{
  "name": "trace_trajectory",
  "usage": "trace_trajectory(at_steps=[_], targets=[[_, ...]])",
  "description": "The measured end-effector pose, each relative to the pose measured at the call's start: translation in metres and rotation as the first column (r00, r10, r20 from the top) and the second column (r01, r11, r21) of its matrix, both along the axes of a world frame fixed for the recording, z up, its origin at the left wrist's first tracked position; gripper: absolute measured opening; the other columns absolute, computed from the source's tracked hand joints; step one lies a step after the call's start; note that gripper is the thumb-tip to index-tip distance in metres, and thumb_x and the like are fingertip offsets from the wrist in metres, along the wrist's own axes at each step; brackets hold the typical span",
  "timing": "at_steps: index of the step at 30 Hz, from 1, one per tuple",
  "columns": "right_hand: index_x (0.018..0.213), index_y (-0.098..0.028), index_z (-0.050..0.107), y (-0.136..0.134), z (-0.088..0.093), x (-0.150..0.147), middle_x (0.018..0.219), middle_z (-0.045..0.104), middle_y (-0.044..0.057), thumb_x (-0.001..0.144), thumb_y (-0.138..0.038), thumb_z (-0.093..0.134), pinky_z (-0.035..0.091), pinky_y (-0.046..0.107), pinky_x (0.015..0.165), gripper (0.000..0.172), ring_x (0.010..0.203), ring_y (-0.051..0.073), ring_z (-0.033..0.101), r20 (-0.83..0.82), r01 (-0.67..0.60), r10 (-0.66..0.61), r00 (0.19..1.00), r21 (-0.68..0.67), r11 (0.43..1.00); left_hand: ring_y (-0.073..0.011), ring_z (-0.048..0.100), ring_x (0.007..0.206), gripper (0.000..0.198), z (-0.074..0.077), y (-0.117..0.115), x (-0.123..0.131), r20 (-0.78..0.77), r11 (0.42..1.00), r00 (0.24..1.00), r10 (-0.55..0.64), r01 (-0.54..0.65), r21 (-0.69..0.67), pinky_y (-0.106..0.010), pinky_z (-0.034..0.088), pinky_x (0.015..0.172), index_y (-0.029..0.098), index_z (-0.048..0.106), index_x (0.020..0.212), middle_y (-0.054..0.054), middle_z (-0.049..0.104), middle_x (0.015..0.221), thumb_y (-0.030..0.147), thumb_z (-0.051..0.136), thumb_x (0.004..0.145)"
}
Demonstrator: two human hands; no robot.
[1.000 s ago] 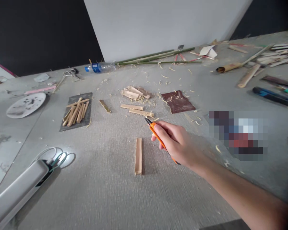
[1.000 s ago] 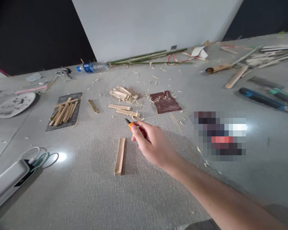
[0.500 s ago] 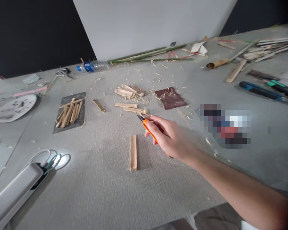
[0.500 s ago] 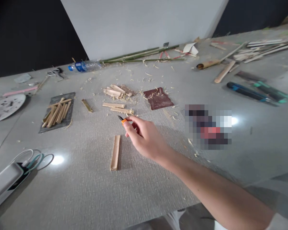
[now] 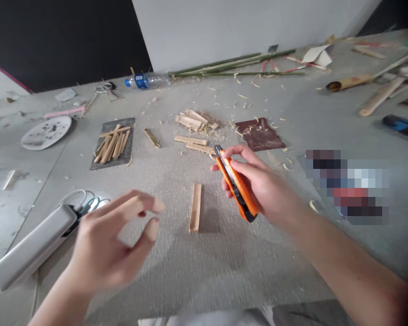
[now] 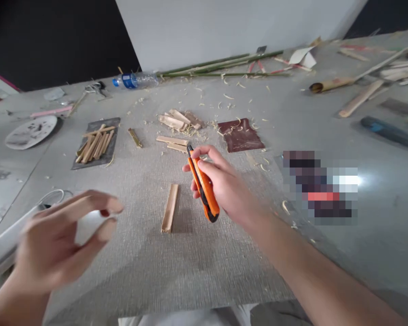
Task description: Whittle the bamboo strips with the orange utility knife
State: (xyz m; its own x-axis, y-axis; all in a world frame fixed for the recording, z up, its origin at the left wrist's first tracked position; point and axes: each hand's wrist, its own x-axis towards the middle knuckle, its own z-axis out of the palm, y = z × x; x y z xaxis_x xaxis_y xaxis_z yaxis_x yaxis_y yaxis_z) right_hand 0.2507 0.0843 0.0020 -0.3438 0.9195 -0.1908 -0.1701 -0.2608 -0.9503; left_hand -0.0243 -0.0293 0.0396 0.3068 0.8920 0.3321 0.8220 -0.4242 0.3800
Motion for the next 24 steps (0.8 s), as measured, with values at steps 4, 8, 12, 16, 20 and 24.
trace_trajectory(at_steps=[4, 8, 12, 16, 20, 24], targets=[[0.118, -0.025, 0.066, 0.004, 0.002, 0.004, 0.105, 0.076, 0.007, 0.091, -0.024, 0.060, 0.059, 0.029, 0.064, 0.028, 0.070, 0.015, 0.070, -0.159, -0.055, 0.032, 0.987, -0.144, 0.988, -0.0237, 0.067, 0.109, 0.029, -0.020, 0.034, 0.017, -0.070, 0.972, 0.979, -0.191, 0.179, -0.154, -0.041, 0.056, 0.091, 0.018, 0.067, 0.114, -0.008, 0.072, 0.125, 0.005, 0.059, 0.090], [0.128, -0.031, 0.065, 0.007, -0.003, 0.007, 0.106, 0.076, 0.003, 0.093, -0.021, 0.066, 0.059, 0.025, 0.063, 0.036, 0.075, 0.013, 0.070, -0.168, -0.101, 0.092, 0.981, -0.049, 0.994, -0.0284, 0.063, 0.121, 0.031, -0.035, 0.041, 0.028, -0.071, 0.926, 0.943, -0.324, 0.301, -0.229, -0.046, 0.056, 0.097, 0.017, 0.069, 0.116, -0.009, 0.068, 0.139, 0.011, 0.064, 0.086], [0.132, -0.034, 0.061, 0.005, -0.012, 0.003, 0.103, 0.070, -0.001, 0.095, -0.021, 0.073, 0.058, 0.024, 0.074, 0.041, 0.088, 0.013, 0.067, -0.082, -0.123, 0.130, 0.988, 0.087, 0.989, -0.0307, 0.060, 0.125, 0.042, -0.042, 0.034, 0.030, -0.086, 0.908, 0.940, -0.330, 0.291, -0.301, -0.052, 0.055, 0.101, 0.017, 0.067, 0.125, -0.008, 0.063, 0.150, 0.019, 0.067, 0.084], [0.123, -0.032, 0.065, -0.004, -0.013, -0.004, 0.091, 0.068, -0.002, 0.098, -0.033, 0.072, 0.058, 0.027, 0.070, 0.026, 0.079, 0.013, 0.065, 0.111, -0.008, -0.026, 0.993, 0.290, 0.957, -0.0290, 0.065, 0.116, 0.041, -0.049, 0.026, 0.030, -0.091, 0.916, 0.943, -0.321, 0.285, -0.281, -0.050, 0.059, 0.092, 0.017, 0.067, 0.126, -0.007, 0.065, 0.149, 0.021, 0.069, 0.085], [0.107, -0.030, 0.070, -0.019, 0.005, -0.006, 0.077, 0.068, -0.004, 0.095, -0.034, 0.073, 0.053, 0.025, 0.056, 0.014, 0.062, 0.012, 0.065, 0.570, -0.051, -0.330, 0.753, 0.550, 0.834, -0.0262, 0.071, 0.090, 0.023, -0.056, 0.021, 0.036, -0.172, 0.945, 0.934, -0.314, 0.290, -0.150, -0.045, 0.062, 0.070, 0.014, 0.072, 0.111, -0.013, 0.068, 0.145, 0.020, 0.070, 0.088], [0.113, -0.029, 0.070, -0.028, 0.017, -0.007, 0.092, 0.078, -0.001, 0.094, -0.029, 0.069, 0.054, 0.025, 0.055, 0.020, 0.067, 0.014, 0.073, 0.746, -0.344, -0.315, 0.587, 0.582, 0.737, -0.0226, 0.071, 0.071, 0.013, -0.061, 0.019, 0.043, -0.195, 0.960, 0.941, -0.278, 0.274, -0.052, -0.040, 0.060, 0.058, 0.013, 0.075, 0.101, -0.016, 0.074, 0.135, 0.018, 0.066, 0.093]])
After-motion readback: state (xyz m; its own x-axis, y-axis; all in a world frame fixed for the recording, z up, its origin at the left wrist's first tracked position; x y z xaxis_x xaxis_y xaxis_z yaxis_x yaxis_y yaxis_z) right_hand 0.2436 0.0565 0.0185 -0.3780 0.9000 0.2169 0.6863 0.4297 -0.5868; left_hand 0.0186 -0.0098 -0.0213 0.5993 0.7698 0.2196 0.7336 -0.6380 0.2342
